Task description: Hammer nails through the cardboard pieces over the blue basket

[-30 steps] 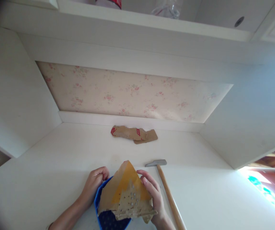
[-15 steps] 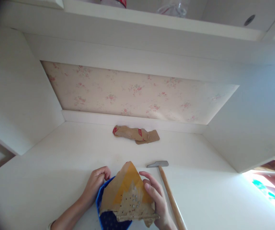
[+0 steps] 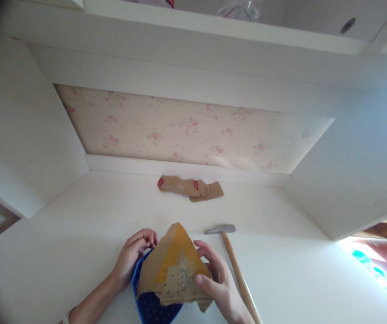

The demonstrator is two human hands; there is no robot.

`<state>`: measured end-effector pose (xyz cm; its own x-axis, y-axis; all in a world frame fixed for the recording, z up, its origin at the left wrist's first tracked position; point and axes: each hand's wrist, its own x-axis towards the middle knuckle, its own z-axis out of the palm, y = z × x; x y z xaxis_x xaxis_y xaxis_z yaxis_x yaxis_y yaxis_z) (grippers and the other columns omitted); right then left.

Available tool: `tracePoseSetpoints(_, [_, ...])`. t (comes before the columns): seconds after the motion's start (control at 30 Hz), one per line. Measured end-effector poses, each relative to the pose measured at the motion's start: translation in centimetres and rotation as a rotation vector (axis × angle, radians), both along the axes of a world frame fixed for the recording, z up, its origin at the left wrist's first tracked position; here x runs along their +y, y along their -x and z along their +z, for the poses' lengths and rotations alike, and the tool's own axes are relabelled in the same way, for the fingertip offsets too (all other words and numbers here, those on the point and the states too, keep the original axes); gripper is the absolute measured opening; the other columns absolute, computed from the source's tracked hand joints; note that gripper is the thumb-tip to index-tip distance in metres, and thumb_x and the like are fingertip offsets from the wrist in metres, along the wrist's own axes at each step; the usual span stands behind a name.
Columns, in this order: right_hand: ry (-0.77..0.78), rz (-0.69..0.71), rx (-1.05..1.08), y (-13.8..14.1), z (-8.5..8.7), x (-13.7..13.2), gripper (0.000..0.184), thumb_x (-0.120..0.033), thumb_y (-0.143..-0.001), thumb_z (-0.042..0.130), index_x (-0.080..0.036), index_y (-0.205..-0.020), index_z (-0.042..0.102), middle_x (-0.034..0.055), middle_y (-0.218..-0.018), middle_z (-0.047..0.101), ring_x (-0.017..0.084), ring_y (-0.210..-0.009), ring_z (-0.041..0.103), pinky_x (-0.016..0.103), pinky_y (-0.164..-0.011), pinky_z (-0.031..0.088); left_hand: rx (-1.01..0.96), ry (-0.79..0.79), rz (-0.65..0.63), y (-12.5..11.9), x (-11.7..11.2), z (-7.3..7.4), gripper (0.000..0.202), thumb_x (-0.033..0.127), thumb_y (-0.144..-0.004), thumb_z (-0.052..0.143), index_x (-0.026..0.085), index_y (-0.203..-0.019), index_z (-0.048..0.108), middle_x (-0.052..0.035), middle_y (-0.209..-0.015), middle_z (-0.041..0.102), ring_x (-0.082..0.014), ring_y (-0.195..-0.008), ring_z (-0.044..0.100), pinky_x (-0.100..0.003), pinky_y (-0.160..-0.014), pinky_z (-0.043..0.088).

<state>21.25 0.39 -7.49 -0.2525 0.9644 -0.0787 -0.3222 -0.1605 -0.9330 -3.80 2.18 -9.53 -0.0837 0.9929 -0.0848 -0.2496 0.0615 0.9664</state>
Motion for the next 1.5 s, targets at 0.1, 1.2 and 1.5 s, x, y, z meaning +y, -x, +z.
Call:
tracePoseSetpoints(0.1, [0.031,0.068,0.004,-0.1,-0.1,0.0,0.049,-0.034,-0.067,0.086,-0.031,-0.114,0.071,0.002,-0.098,0.064,0.019,-0.071,0.066,0.029,-0.056,0.052,-0.204,0.021,-0.164,0.1,-0.6,0.9,0.024,0.03,-0.076,0.059,0.02,-0.095,0.068,-0.0057,-0.106,0.068,-0.0238,-0.097,0.061,-0.032,-0.085,0.045])
tracePoseSetpoints(1.2, [-0.01,-0.203,0.377,6.0,0.2,7.5,0.037,-0.019,-0.074,0.081,-0.022,-0.11,0.071,0.0023,-0.11,0.074,0.016,-0.094,0.068,0.023,-0.079,0.054,-0.223,0.006,-0.164,-1.9,3.5,0.6,0.035,0.04,-0.079,0.075,0.017,-0.104,0.069,-0.0071,-0.1,0.07,-0.0192,-0.086,0.064,-0.031,-0.075,0.052])
tracePoseSetpoints(1.5, [-0.062,-0.025,0.239,7.3,-2.1,8.4,0.031,-0.033,-0.085,0.071,-0.02,-0.113,0.071,0.0064,-0.108,0.075,0.023,-0.095,0.069,0.036,-0.084,0.054,-0.204,-0.033,-0.068,-2.7,6.5,-1.1,0.043,0.045,-0.077,0.077,0.015,-0.106,0.065,-0.0092,-0.097,0.074,-0.0222,-0.08,0.071,-0.034,-0.074,0.054])
